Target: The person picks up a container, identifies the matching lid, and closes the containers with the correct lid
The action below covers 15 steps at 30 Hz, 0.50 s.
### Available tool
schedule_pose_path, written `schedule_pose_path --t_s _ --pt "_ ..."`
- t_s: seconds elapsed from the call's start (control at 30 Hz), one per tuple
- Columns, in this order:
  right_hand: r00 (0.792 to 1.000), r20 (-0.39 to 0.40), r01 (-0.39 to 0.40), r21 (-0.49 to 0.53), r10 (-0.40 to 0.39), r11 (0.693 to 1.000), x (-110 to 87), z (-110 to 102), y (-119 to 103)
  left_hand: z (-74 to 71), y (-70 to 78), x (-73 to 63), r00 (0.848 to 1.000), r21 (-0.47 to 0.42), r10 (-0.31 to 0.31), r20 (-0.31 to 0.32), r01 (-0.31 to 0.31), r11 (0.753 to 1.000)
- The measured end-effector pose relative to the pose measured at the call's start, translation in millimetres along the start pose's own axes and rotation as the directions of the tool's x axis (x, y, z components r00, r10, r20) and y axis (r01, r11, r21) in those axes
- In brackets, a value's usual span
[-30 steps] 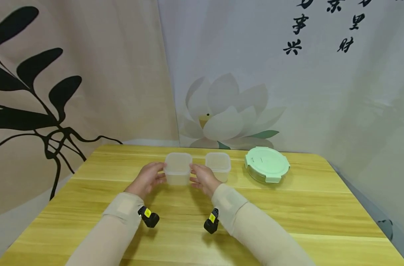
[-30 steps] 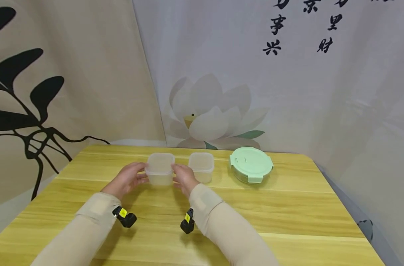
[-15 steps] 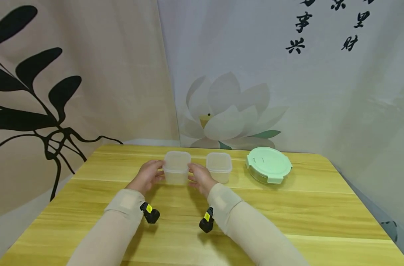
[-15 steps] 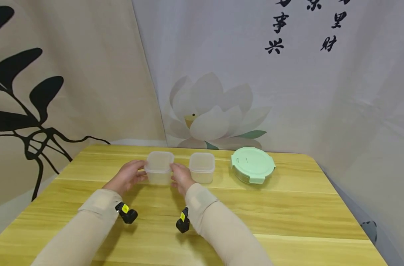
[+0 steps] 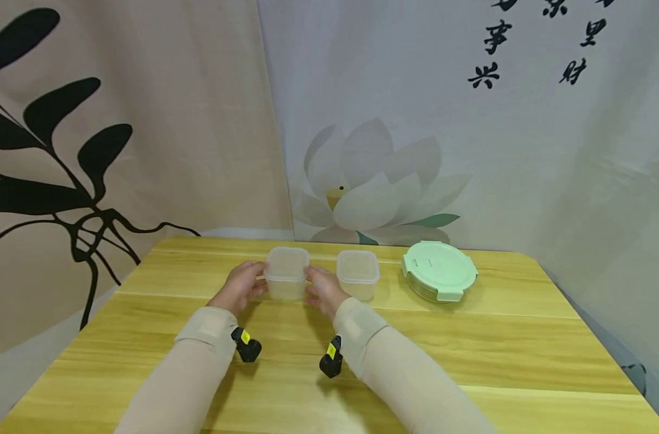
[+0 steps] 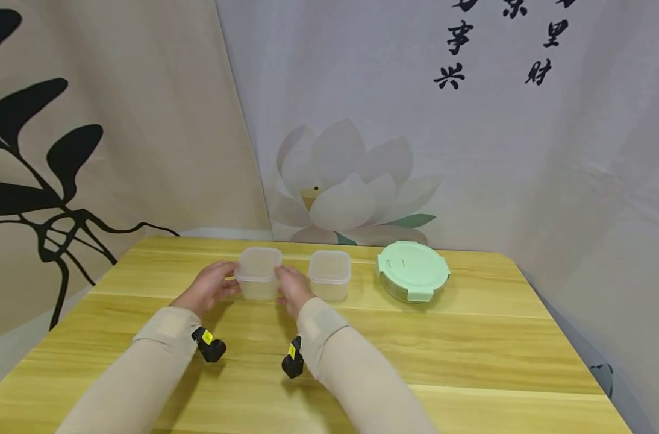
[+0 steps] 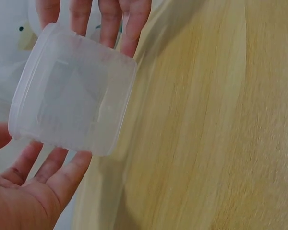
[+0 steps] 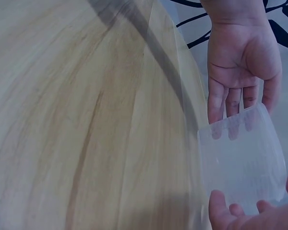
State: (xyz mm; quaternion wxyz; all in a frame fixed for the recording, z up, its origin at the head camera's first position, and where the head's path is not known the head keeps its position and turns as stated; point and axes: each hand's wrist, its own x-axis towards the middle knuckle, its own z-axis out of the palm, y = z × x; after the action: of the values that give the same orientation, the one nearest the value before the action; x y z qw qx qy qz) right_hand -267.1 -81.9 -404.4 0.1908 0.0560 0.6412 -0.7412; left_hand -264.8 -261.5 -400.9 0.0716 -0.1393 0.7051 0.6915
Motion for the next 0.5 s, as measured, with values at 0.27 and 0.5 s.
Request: schedule_pose_path --t_s 0.27,0.5 --pt "1.0 -0.002 0.008 0.003 -0.008 1.0 1.6 1.2 1.7 -1.6 -2.7 5.1 1.0 0.002 -0.001 0.022 0.001 1.0" --pt "1.0 -0.024 0.0 0.009 0.0 1.0 4.7 2.2 3.8 -1.4 -5.7 9.8 1.0 0.019 0.0 0.021 0.0 1.0"
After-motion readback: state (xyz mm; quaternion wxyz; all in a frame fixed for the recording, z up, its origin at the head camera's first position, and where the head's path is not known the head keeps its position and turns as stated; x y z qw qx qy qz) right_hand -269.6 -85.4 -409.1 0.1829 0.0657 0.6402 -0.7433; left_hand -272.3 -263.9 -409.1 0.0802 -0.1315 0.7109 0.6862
